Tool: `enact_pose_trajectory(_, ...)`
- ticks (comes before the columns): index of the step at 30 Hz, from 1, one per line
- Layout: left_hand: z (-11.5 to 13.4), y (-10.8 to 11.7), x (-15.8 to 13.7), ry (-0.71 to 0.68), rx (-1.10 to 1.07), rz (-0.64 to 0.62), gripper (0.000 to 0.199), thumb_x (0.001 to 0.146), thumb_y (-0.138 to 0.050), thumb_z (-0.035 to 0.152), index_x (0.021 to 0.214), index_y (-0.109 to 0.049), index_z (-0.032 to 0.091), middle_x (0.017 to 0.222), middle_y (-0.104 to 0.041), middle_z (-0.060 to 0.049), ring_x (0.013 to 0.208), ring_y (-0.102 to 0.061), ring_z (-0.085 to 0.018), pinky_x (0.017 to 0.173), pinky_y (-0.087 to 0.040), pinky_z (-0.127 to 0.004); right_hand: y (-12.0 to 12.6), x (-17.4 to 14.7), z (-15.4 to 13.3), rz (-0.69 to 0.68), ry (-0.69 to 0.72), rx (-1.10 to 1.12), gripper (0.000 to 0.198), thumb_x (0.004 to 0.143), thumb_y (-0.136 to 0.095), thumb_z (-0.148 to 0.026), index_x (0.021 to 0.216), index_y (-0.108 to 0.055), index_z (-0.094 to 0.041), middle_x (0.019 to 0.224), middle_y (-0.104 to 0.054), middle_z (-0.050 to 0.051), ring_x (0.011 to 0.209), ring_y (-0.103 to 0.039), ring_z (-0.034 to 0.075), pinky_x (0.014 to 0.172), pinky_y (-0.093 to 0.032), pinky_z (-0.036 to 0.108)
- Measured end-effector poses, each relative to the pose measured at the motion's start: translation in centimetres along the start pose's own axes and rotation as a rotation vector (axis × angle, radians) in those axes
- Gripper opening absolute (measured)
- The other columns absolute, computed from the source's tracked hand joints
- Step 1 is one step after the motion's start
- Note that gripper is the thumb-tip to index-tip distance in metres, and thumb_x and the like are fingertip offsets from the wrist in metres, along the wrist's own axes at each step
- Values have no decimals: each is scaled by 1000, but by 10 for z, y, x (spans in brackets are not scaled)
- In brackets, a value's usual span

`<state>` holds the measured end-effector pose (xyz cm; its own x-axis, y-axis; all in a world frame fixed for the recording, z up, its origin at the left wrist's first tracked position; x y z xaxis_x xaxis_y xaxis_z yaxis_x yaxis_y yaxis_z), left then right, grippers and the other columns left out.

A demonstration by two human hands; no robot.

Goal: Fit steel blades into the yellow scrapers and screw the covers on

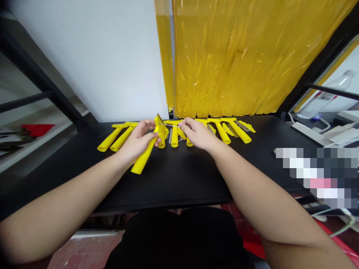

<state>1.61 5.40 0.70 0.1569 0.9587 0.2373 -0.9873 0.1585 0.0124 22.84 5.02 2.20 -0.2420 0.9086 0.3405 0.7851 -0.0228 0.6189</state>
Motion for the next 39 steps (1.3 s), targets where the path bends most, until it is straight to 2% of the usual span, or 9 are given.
enact_pose_trajectory(6, 1, 1, 1, -20, 10, 4, 28, 88, -57, 3, 112, -54, 18, 119, -60, -8, 59, -65, -6, 58, -58, -26, 7, 1, 0, 61, 105, -93, 19, 98, -59, -42, 99, -56, -23, 82, -62, 1, 71, -52, 18, 68, -40, 32)
enact_pose_trajectory(11, 5, -1, -1, -84, 43, -15, 27, 88, -58, 4, 111, -55, 19, 127, -59, -9, 60, -66, -6, 57, -57, -25, 5, 4, 6, 53, -1, -110, 46, 106, -39, -52, 80, -62, -21, 73, -61, 3, 69, -53, 20, 68, -39, 34)
enact_pose_trajectory(16, 5, 4, 2, -109, 53, 8, 27, 89, -59, 6, 111, -55, 20, 127, -60, -9, 62, -67, -6, 59, -58, -25, 0, -2, -4, 36, 109, 0, 27, 97, -61, -45, 113, -54, -25, 78, -57, -3, 66, -49, 17, 66, -40, 31)
enact_pose_trajectory(19, 5, 5, 3, -118, 65, 9, 27, 88, -59, 7, 112, -55, 20, 129, -60, -9, 63, -67, -7, 58, -57, -24, 6, -2, -5, 108, 106, -56, 22, 98, -59, -45, 101, -56, -23, 82, -61, 0, 72, -53, 19, 69, -40, 32)
enact_pose_trajectory(23, 6, 3, 1, -145, 103, -19, 28, 89, -61, 9, 114, -56, 21, 136, -58, -10, 64, -67, -6, 59, -58, -24, 5, 1, 1, 75, 1, -86, 47, 105, -41, -55, 78, -60, -22, 70, -58, 2, 67, -51, 19, 65, -37, 33)
enact_pose_trajectory(29, 5, 5, 3, -138, 88, -5, 31, 88, -62, 10, 117, -55, 21, 135, -57, -11, 65, -67, -6, 59, -57, -24, -3, -1, -1, 11, 80, 32, 23, 98, -60, -45, 107, -52, -26, 74, -55, -4, 64, -48, 17, 64, -38, 30)
enact_pose_trajectory(32, 5, 7, 4, -147, 103, 4, 32, 87, -62, 10, 117, -55, 21, 136, -57, -11, 65, -67, -6, 60, -57, -24, 2, 0, -3, 71, 100, -31, 21, 99, -58, -44, 97, -55, -23, 81, -61, 0, 71, -52, 18, 68, -40, 32)
enact_pose_trajectory(36, 8, 4, 1, -179, 136, -36, 32, 88, -61, 10, 117, -55, 22, 140, -57, -10, 65, -67, -6, 61, -57, -24, 3, 3, 3, 66, 2, -51, 48, 106, -41, -55, 79, -61, -21, 74, -61, 2, 70, -53, 19, 69, -39, 33)
enact_pose_trajectory(39, 9, 3, 0, -179, 139, -39, 31, 89, -60, 10, 117, -55, 22, 139, -57, -10, 65, -67, -5, 61, -57, -24, -1, 2, 3, 33, 29, 32, 34, 104, -47, -53, 93, -60, -23, 72, -56, -2, 64, -48, 17, 65, -37, 32)
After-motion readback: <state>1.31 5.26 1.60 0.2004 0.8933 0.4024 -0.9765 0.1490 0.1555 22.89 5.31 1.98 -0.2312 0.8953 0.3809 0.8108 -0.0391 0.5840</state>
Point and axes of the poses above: each hand's wrist, its own x-axis towards the middle knuckle, its own y-axis out of the back of the hand, z = x × y, the point moved 7 cm from there along x, towards the middle knuckle
